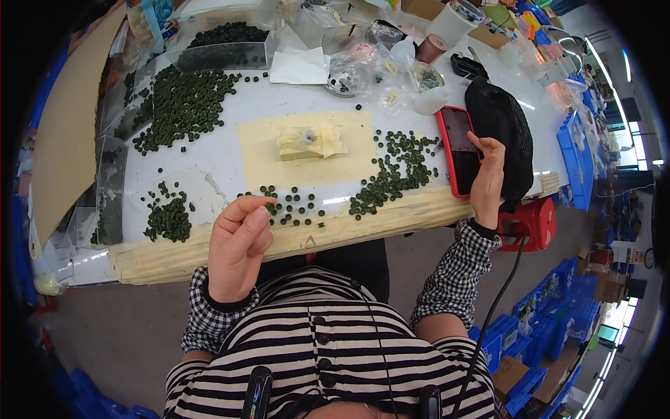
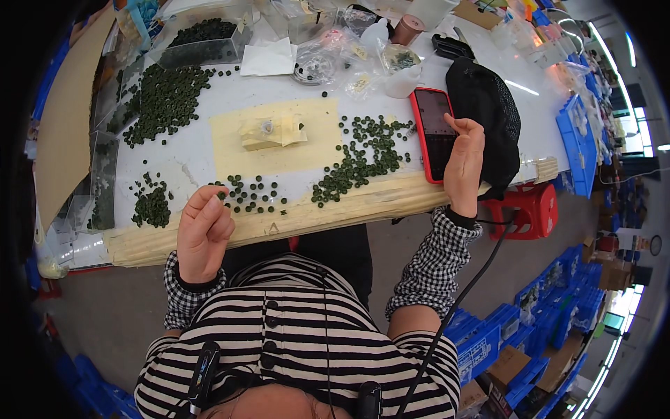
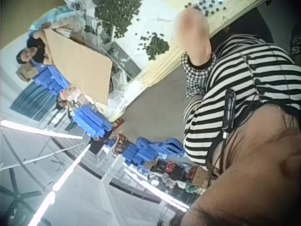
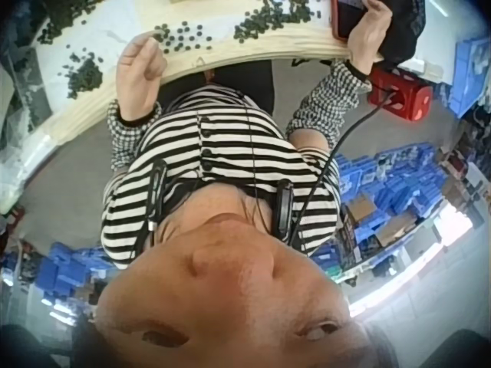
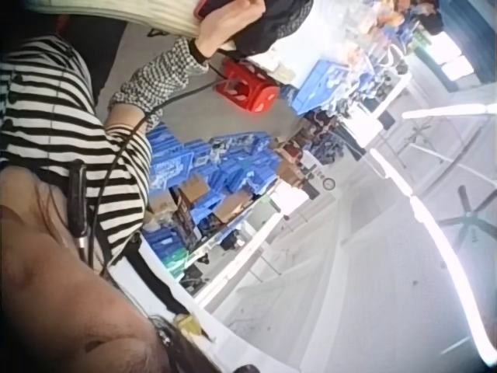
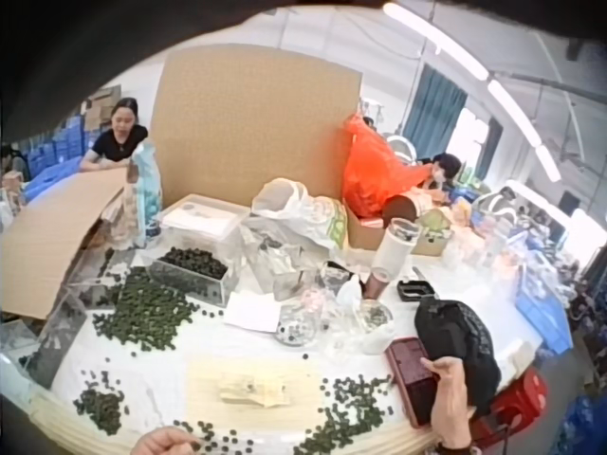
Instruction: The recorder is picking up and sorting small green plastic pieces on a factory workbench.
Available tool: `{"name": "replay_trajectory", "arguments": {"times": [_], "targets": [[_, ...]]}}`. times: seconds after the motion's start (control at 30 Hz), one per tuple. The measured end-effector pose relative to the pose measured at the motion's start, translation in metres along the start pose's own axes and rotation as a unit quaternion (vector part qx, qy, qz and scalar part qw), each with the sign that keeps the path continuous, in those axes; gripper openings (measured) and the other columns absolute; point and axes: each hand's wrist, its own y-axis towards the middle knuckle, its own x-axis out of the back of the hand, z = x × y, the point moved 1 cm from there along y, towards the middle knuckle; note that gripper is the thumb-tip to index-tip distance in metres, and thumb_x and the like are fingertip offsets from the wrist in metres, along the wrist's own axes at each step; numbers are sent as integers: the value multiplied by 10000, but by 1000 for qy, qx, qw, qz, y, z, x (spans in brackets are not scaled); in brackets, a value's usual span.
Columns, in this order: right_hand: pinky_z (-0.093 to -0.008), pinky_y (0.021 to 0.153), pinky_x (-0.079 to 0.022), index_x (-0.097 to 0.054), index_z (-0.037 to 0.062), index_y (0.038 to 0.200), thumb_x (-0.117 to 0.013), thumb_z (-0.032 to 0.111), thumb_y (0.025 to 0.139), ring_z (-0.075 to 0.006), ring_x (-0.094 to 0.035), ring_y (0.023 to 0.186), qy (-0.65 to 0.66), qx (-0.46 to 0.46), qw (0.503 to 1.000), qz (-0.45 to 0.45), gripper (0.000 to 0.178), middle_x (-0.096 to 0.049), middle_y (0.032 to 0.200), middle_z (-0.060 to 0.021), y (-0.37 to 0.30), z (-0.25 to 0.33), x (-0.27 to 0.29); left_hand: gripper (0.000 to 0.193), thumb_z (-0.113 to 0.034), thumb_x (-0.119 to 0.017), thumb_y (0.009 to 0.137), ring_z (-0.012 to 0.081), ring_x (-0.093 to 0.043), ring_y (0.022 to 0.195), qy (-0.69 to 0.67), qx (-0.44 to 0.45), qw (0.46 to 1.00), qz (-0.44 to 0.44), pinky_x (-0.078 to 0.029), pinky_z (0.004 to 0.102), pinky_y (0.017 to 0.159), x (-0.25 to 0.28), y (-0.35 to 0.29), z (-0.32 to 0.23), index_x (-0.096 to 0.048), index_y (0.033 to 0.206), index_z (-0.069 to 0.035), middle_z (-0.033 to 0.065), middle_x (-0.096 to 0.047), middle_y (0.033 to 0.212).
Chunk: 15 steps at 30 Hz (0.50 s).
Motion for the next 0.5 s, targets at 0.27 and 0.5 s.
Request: {"name": "replay_trajectory", "arguments": {"times": [0.27,0.5], "targets": [[-289,855,-376,-462,29,1162,-156,529,1046,-162,-547,1044,18,-35,999,8,597,-666,1178,-149,2,11,1,175,-126,-534,997,37,-234,501,2,-1,1000,3,-206,223,489,0,0,-2,-600,1114,-13,-78,-330,584],[-264,668,-422,-516,-18,1054,-237,503,1050,-130,-540,669,39,34,992,-111,590,-688,962,-133,-12,6,15,177,-126,-534,997,36,-236,499,1,0,1000,6,-206,222,488,-1,1,-2,-602,1116,-13,-78,-337,583]]}}
